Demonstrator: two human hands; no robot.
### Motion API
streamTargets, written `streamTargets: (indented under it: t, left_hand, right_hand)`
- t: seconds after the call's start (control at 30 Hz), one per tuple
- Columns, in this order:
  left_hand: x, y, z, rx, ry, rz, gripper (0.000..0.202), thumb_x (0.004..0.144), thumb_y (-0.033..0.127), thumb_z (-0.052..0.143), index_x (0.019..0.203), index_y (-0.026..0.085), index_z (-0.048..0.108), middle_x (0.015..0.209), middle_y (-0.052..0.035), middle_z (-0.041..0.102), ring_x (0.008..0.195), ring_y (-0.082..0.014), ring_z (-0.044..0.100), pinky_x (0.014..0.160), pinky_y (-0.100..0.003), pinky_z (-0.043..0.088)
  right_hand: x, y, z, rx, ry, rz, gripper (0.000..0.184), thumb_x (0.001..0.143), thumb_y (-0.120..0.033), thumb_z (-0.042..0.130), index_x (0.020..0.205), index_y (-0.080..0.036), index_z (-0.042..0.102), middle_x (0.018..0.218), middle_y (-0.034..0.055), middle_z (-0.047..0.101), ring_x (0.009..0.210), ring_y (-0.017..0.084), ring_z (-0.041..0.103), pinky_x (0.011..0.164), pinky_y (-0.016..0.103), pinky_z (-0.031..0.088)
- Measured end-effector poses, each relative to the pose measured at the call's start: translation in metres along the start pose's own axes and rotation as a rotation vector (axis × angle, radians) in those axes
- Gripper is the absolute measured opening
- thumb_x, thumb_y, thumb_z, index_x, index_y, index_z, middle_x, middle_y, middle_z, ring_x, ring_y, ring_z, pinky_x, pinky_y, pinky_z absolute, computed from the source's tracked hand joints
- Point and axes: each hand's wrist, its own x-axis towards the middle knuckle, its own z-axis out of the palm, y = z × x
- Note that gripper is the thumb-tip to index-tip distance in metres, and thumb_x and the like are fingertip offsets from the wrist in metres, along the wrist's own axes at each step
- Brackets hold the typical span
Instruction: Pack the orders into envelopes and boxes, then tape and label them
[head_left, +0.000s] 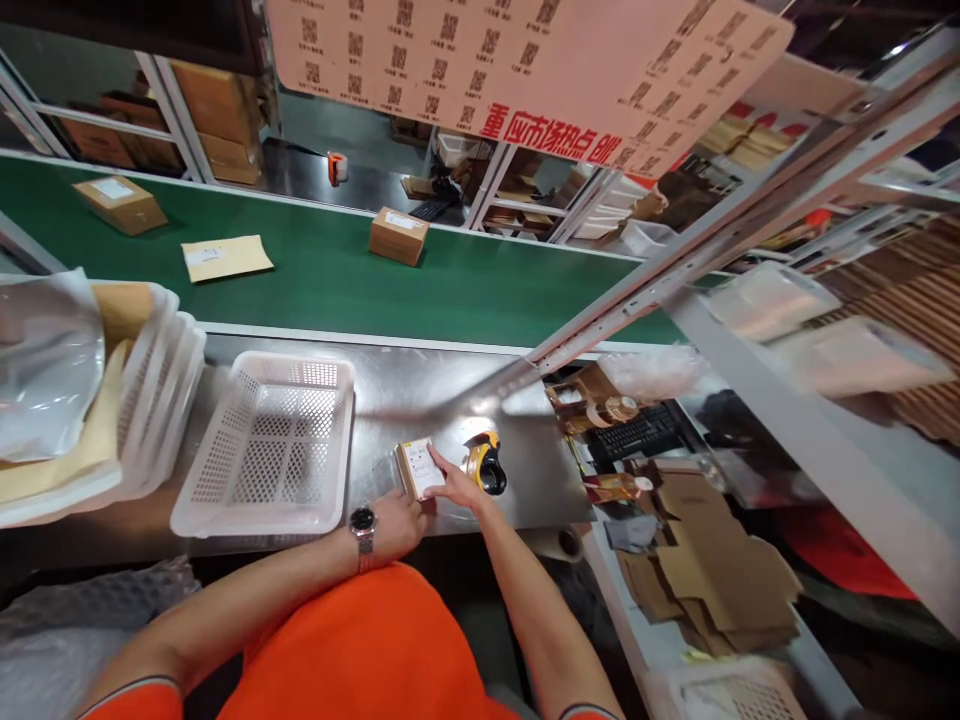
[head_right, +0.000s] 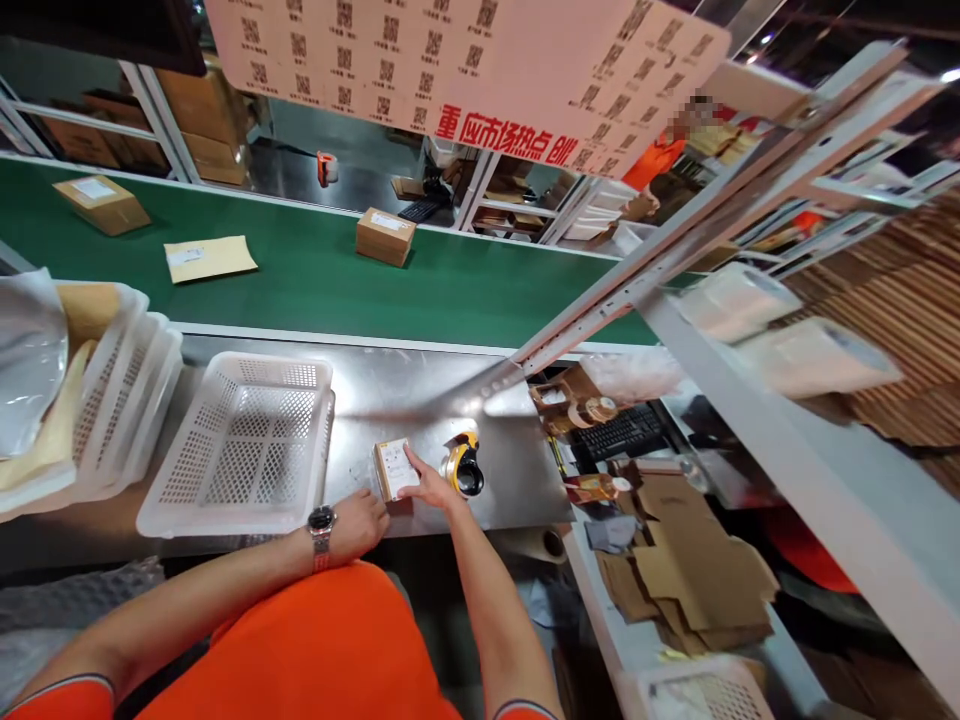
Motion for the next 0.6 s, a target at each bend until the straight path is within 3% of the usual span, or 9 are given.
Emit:
streamTargets:
  t: [0.13, 0.27, 0.43, 0.53, 0.6]
  left_hand:
    - [0.0, 0.012, -0.002, 0.279, 0.044, 0.261, 0.026, 0.107, 0.02, 0.055, 0.099, 0.013, 0.078, 0.087, -0.0149, 0.078, 0.08, -0.0283, 0.072, 0.08, -0.044, 0.051]
    - [-0.002, 0.013, -0.002, 0.343, 0.009, 0.279, 0.023, 0.107, 0.024, 0.059, 0.1, 0.011, 0.077, 0.086, -0.0136, 0.078, 0.079, -0.0266, 0.072, 0.077, -0.042, 0.051]
    - [-0.003, 0.01, 0.001, 0.361, 0.023, 0.236, 0.022, 0.108, 0.022, 0.059, 0.097, 0.012, 0.075, 0.084, -0.0123, 0.077, 0.077, -0.0246, 0.072, 0.073, -0.04, 0.05]
    - [-0.003, 0.008, 0.004, 0.347, 0.069, 0.216, 0.023, 0.109, 0.023, 0.057, 0.096, 0.013, 0.074, 0.082, -0.0116, 0.076, 0.076, -0.0245, 0.071, 0.071, -0.04, 0.049]
    - [-0.003, 0.008, 0.006, 0.327, 0.083, 0.217, 0.024, 0.109, 0.026, 0.058, 0.095, 0.014, 0.073, 0.082, -0.0119, 0.075, 0.075, -0.0251, 0.07, 0.07, -0.04, 0.049]
  right_hand:
    - [-0.008, 0.004, 0.0, 0.186, -0.002, 0.035, 0.109, 0.072, -0.04, 0.087, 0.171, -0.024, 0.044, 0.166, 0.0157, 0.062, 0.143, 0.028, 0.067, 0.124, 0.049, 0.051]
    - [-0.015, 0.011, 0.01, 0.294, 0.086, 0.062, 0.113, 0.073, -0.047, 0.086, 0.173, -0.024, 0.039, 0.172, 0.0178, 0.054, 0.15, 0.03, 0.062, 0.126, 0.053, 0.048]
    - [-0.023, 0.027, 0.023, 0.319, 0.162, 0.055, 0.106, 0.078, -0.075, 0.08, 0.165, -0.02, 0.054, 0.157, 0.0176, 0.069, 0.147, 0.034, 0.064, 0.127, 0.054, 0.048]
    - [-0.022, 0.036, 0.034, 0.192, 0.344, 0.043, 0.103, 0.089, -0.093, 0.053, 0.159, -0.019, 0.061, 0.15, 0.0185, 0.074, 0.15, 0.036, 0.061, 0.13, 0.057, 0.046]
    - [-0.02, 0.04, 0.042, 0.108, 0.438, 0.046, 0.105, 0.095, -0.094, 0.031, 0.159, -0.017, 0.061, 0.155, 0.0196, 0.07, 0.154, 0.035, 0.057, 0.134, 0.057, 0.04]
